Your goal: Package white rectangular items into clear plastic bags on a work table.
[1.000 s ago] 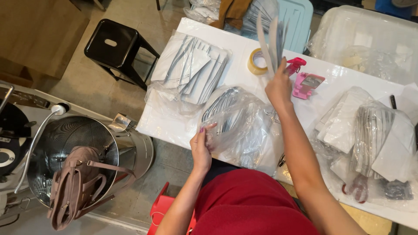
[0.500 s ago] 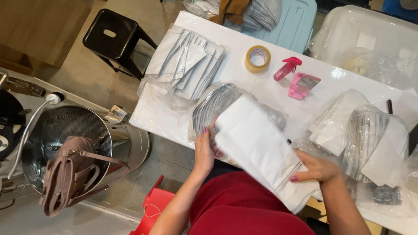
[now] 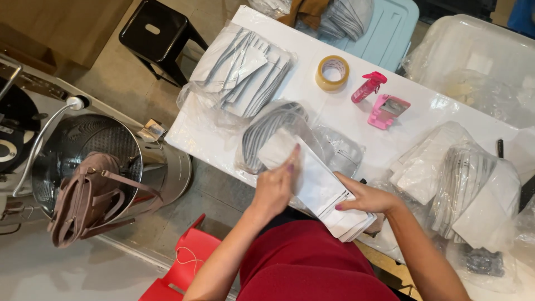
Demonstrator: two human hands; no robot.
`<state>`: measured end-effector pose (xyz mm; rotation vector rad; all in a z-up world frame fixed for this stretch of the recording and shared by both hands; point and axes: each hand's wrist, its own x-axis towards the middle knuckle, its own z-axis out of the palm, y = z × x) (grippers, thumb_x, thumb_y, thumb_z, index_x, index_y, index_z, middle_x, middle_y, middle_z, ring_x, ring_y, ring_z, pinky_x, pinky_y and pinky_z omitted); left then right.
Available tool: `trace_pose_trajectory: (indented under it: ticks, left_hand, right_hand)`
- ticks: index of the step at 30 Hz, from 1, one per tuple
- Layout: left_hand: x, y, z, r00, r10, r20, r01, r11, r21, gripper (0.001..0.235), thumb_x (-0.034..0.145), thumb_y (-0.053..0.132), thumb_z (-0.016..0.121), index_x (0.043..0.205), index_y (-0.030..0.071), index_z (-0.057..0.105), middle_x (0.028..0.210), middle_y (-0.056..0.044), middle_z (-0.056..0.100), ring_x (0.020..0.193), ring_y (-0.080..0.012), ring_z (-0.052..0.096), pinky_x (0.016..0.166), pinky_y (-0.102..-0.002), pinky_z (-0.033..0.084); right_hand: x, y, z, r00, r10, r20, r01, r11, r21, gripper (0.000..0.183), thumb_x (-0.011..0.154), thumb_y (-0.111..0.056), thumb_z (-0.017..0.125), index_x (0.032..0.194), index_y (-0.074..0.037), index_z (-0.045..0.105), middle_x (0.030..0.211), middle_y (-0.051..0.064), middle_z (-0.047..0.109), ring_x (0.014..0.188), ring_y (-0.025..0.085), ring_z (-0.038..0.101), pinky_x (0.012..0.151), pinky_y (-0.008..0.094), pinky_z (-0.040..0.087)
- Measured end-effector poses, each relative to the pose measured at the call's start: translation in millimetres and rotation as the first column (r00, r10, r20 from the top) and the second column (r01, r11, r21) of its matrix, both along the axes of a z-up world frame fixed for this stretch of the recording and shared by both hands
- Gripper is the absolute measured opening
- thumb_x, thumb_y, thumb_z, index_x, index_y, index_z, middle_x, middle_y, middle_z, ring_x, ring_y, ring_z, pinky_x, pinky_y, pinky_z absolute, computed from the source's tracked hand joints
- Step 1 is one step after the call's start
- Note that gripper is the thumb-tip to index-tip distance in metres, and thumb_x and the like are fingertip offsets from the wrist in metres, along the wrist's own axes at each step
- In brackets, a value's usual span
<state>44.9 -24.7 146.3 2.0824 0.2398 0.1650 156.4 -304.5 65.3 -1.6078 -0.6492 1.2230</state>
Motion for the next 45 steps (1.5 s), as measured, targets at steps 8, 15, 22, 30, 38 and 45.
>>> trace_pose_trajectory:
  ticks: [8, 15, 22, 30, 38, 45]
  left_hand:
    - [12, 1, 11, 0.951, 0.164, 0.264, -0.161, 0.986, -0.033, 0.064, 0.108, 0.038, 0.015, 0.134, 0.006, 0.064, 0.047, -0.012, 0.057, 0.037, -0.0232, 0.057, 0.044, -0.033, 0.053]
    - [-23, -52, -99, 0.889, -0.221, 0.401, 0.143, 0.966, 0.215, 0.042, 0.102, 0.046, 0.051, 0.072, 0.023, 0.071, 0.065, 0.000, 0.072, 0.053, -0.0225, 0.069, 0.048, -0.031, 0.055]
    - [-45, -52, -44, 0.975, -0.047, 0.215, 0.058, 0.997, -0.047, 0.035, 0.096, 0.016, 0.061, 0.130, 0.016, 0.069, 0.088, -0.019, 0.075, 0.080, -0.0359, 0.072, 0.062, -0.044, 0.059]
    - [-61, -46, -64, 0.963, 0.035, 0.266, -0.027, 0.999, -0.036, 0.036, 0.091, 0.001, 0.062, 0.122, 0.013, 0.076, 0.096, -0.014, 0.080, 0.085, -0.0348, 0.075, 0.072, -0.042, 0.061]
    - [-84, -45, -65, 0.926, -0.024, 0.378, 0.068, 0.992, -0.105, 0.043, 0.092, -0.011, 0.054, 0.128, 0.008, 0.068, 0.100, -0.011, 0.077, 0.084, -0.0173, 0.075, 0.078, -0.026, 0.059]
    - [-78, -55, -69, 0.913, 0.191, 0.360, -0.129, 0.973, -0.190, 0.026, 0.097, -0.001, 0.057, 0.117, 0.005, 0.072, 0.111, -0.009, 0.077, 0.090, -0.0162, 0.075, 0.082, -0.026, 0.057]
  right_hand:
    - [2, -15, 38, 0.966, 0.246, 0.085, -0.236, 0.965, -0.110, 0.094, 0.085, -0.006, 0.072, 0.162, -0.010, 0.018, 0.157, 0.026, 0.041, 0.144, 0.038, 0.039, 0.116, 0.058, 0.031]
    - [-8, 15, 46, 0.998, 0.067, 0.010, -0.062, 0.965, -0.256, 0.082, 0.084, -0.006, 0.069, 0.157, -0.013, 0.033, 0.137, 0.030, 0.059, 0.113, 0.036, 0.069, 0.094, 0.049, 0.060]
    - [-45, 52, 45, 0.618, -0.719, -0.319, 0.719, 0.681, -0.142, 0.076, 0.078, 0.003, 0.067, 0.150, -0.007, 0.043, 0.125, 0.020, 0.058, 0.108, 0.035, 0.062, 0.090, 0.053, 0.054]
    - [-43, 95, -108, 0.339, -0.573, -0.746, 0.661, 0.710, -0.245, 0.045, 0.083, -0.026, 0.071, 0.126, -0.011, 0.068, 0.107, 0.016, 0.075, 0.088, 0.028, 0.075, 0.083, 0.051, 0.062]
    - [-45, 120, 32, 0.328, -0.864, -0.382, 0.813, 0.464, -0.351, 0.051, 0.077, -0.008, 0.072, 0.125, 0.007, 0.064, 0.105, 0.024, 0.073, 0.090, 0.036, 0.071, 0.076, 0.047, 0.059]
    - [-60, 128, -36, 0.374, -0.902, -0.215, 0.894, 0.413, -0.175, 0.050, 0.080, -0.004, 0.073, 0.127, -0.002, 0.060, 0.112, 0.018, 0.073, 0.098, 0.029, 0.070, 0.081, 0.040, 0.058]
